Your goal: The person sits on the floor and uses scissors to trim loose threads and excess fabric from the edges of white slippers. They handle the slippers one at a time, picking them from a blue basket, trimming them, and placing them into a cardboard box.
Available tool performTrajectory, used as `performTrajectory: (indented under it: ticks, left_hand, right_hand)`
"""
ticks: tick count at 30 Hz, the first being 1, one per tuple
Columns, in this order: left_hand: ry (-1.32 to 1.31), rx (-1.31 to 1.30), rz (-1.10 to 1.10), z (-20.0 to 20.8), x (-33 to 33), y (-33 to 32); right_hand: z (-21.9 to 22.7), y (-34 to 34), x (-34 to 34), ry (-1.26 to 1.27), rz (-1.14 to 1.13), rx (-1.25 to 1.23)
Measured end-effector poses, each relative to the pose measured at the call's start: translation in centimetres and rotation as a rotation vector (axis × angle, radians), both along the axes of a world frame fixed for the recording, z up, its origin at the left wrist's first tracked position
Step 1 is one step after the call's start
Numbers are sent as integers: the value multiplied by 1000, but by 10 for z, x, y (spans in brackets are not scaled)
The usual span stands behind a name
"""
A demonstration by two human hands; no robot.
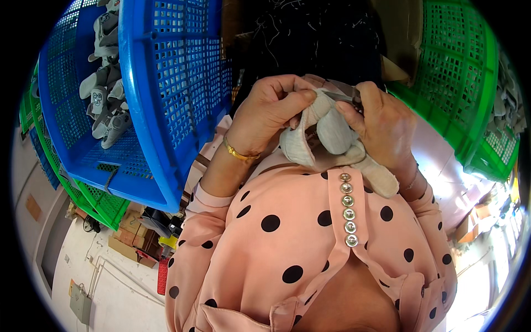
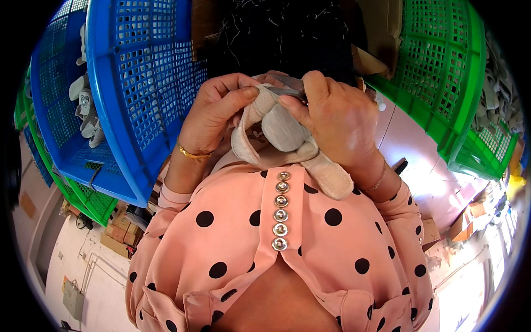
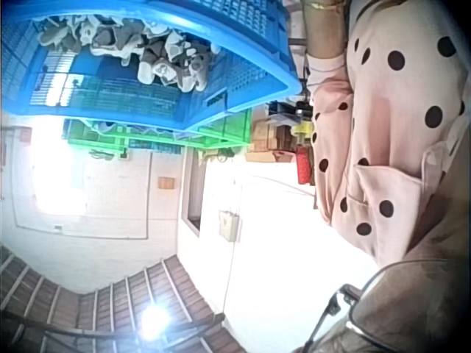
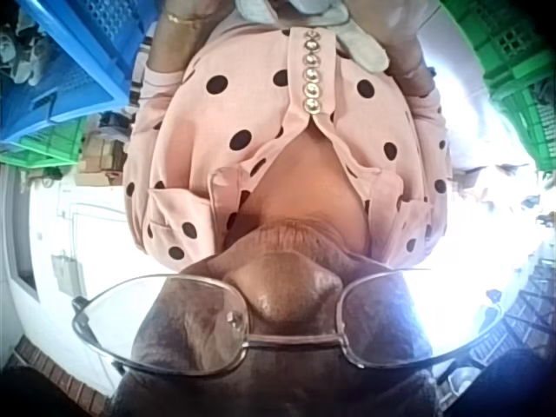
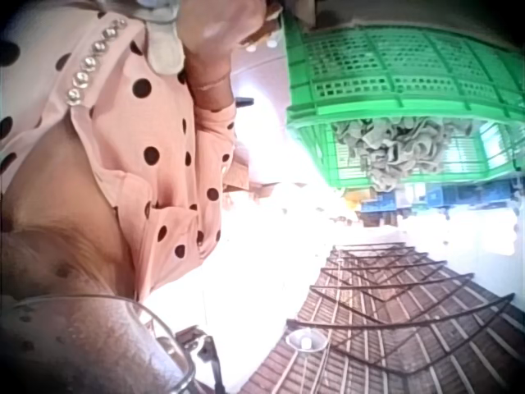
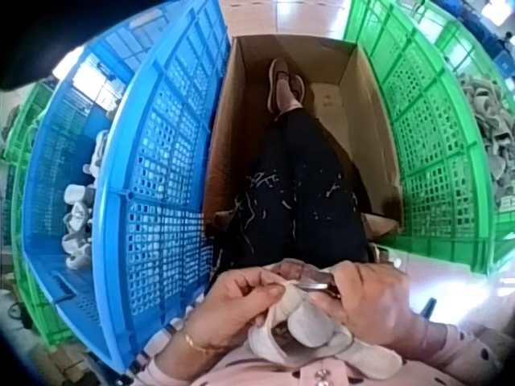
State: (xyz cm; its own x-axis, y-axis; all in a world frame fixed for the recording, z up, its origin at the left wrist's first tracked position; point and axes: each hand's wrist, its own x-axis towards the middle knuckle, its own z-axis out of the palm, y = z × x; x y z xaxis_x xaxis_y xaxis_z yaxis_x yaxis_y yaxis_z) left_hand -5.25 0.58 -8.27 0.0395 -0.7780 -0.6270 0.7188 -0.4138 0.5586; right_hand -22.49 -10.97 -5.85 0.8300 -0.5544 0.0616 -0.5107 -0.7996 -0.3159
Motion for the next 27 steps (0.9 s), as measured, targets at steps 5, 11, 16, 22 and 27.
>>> performTrajectory:
  ticks: [5, 11, 16, 22, 27]
  left_hand:
    - [-12, 10, -12, 1, -4, -2]
    - [-13, -2, 33, -4, -2, 5]
    - [15, -19, 52, -4, -1, 6]
    - [66, -26, 60, -3, 0, 6]
    - [95, -29, 71, -5, -1, 6]
  right_hand:
    - [-8, -1, 2, -257, -248, 585]
    - [-4, -25, -4, -217, -85, 576]
    - [-11, -25, -7, -67, 198, 94]
    - [-12, -26, -3, -41, 232, 23]
    - [-10, -26, -2, -19, 250, 11]
